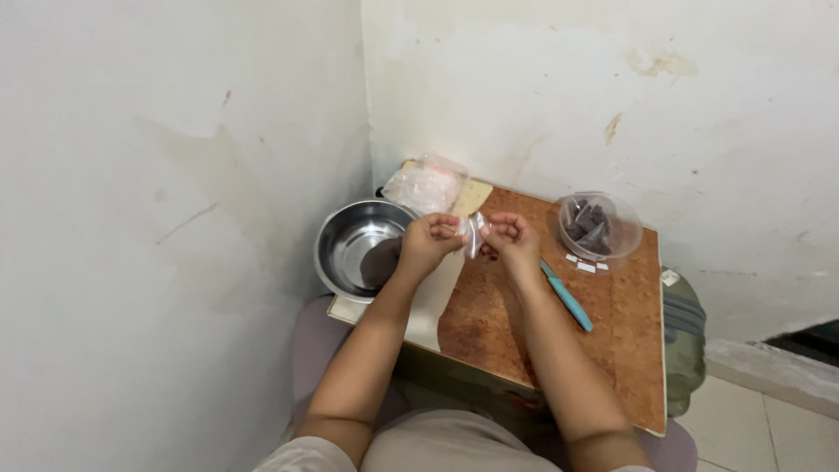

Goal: The person cuts small dark dried pieces on a wooden board using a knife, then places the cut pieces into a clear plastic container. The person repeats this process multiple times, handling the material by hand and using the knife to chop it into smaller bits.

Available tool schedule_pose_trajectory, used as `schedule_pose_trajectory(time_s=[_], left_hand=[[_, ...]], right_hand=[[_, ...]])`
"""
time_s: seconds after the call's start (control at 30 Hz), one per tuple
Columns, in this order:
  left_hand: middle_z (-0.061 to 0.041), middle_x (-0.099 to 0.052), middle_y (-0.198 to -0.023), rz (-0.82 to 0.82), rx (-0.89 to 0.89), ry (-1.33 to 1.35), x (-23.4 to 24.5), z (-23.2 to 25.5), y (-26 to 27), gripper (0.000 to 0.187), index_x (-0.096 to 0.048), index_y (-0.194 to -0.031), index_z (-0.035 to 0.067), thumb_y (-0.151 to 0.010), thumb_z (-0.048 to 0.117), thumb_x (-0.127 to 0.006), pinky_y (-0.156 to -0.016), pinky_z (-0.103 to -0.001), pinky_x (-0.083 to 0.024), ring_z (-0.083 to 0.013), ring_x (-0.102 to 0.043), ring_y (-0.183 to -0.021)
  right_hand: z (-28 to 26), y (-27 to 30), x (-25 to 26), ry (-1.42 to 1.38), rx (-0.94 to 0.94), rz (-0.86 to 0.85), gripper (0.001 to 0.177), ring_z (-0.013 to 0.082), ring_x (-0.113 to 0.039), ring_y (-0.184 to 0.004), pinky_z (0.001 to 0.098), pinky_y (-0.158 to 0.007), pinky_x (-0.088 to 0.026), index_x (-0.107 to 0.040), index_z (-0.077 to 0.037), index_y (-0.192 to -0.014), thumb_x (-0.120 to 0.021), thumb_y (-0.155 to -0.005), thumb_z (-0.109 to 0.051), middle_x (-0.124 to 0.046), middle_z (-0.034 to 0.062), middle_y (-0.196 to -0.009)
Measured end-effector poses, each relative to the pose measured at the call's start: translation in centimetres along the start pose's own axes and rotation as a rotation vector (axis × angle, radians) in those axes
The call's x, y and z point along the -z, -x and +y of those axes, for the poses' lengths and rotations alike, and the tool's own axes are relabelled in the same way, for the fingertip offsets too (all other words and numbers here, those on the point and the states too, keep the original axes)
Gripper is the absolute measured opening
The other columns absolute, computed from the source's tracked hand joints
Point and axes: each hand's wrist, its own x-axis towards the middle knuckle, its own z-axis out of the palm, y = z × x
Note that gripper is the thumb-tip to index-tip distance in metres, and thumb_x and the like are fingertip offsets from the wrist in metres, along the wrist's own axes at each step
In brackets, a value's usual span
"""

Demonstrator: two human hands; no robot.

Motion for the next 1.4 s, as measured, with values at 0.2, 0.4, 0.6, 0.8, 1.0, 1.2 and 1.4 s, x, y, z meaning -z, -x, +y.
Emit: schedule_pose_trajectory(time_s=[0.2, 0.4, 0.6, 0.8, 1.0, 1.2, 1.4], left_hand=[[-0.008, -0.075, -0.080, -0.128, 0.043, 0.100, -2.0, -0.8, 2.0, 0.025, -0.074, -0.098, -0.004, -0.078, 0.005, -0.087, -0.063, -0.028, -0.058, -0.0133, -0.070, -0.069], [-0.007, -0.074, -0.082, -0.138, 0.158, 0.294, -3.0, -0.5, 2.6, 0.022, -0.074, -0.095, -0.003, -0.084, 0.013, -0.086, -0.062, -0.026, -0.056, -0.0114, -0.069, -0.068], [-0.005, -0.074, -0.080, -0.054, 0.108, 0.270, -0.7, -1.6, 1.9, 0.022, -0.074, -0.094, -0.002, -0.084, 0.015, -0.085, -0.061, -0.025, -0.056, -0.0105, -0.069, -0.066], [-0.009, -0.074, -0.077, 0.212, -0.021, 0.098, 3.5, -0.9, -0.1, 0.019, -0.076, -0.094, -0.002, -0.085, 0.012, -0.083, -0.058, -0.028, -0.055, -0.0137, -0.069, -0.064], [-0.017, -0.074, -0.084, 0.523, -0.281, -0.647, 5.5, 4.6, -2.6, 0.019, -0.073, -0.094, 0.001, -0.080, 0.010, -0.080, -0.072, -0.040, -0.057, -0.0316, -0.073, -0.077], [-0.014, -0.069, -0.091, 0.433, -0.527, -1.091, 4.7, 2.0, -6.7, 0.008, -0.074, -0.081, 0.004, -0.081, -0.001, -0.067, -0.079, -0.045, -0.057, -0.0356, -0.068, -0.096], [-0.019, -0.072, -0.105, 0.139, -0.267, -1.342, 5.4, -2.6, -10.0, 0.013, -0.074, -0.088, 0.002, -0.087, -0.002, -0.061, -0.086, -0.045, -0.058, -0.0363, -0.071, -0.103]], right_hand=[[-2.3, 4.6, 2.7, 0.429, 0.343, -0.102, 0.045, 0.0111, -0.060, -0.091, 0.0243, -0.075, -0.052, -0.068, -0.004, -0.124, -0.082, -0.082, 0.003, -0.058, 0.0036, -0.111], [-4.6, 6.5, 0.9, 0.097, -0.036, -0.222, 0.051, 0.0080, -0.068, -0.094, 0.0238, -0.082, -0.060, -0.061, -0.006, -0.132, -0.072, -0.084, 0.006, -0.069, 0.0013, -0.103], [-1.0, 4.3, 0.0, -0.112, -0.032, -0.115, 0.036, 0.0125, -0.070, -0.081, 0.0239, -0.070, -0.054, -0.063, 0.000, -0.125, -0.073, -0.090, 0.005, -0.074, 0.0060, -0.091], [0.1, 3.8, -0.5, -0.135, -0.077, 0.013, 0.031, 0.0156, -0.072, -0.078, 0.0250, -0.065, -0.053, -0.061, -0.002, -0.117, -0.073, -0.088, 0.002, -0.075, 0.0093, -0.090], [1.5, 2.8, 1.4, -0.112, 0.015, 0.027, 0.028, 0.0153, -0.072, -0.079, 0.0253, -0.069, -0.057, -0.062, 0.000, -0.114, -0.074, -0.089, 0.002, -0.074, 0.0085, -0.090], [3.3, 2.8, 2.8, -0.019, 0.040, -0.004, 0.026, 0.0133, -0.071, -0.079, 0.0234, -0.065, -0.052, -0.063, -0.001, -0.112, -0.075, -0.089, 0.001, -0.074, 0.0067, -0.092], [3.5, 3.0, 3.5, -0.061, 0.003, -0.029, 0.022, 0.0119, -0.070, -0.077, 0.0232, -0.064, -0.053, -0.065, -0.002, -0.110, -0.075, -0.090, 0.000, -0.074, 0.0057, -0.090]])
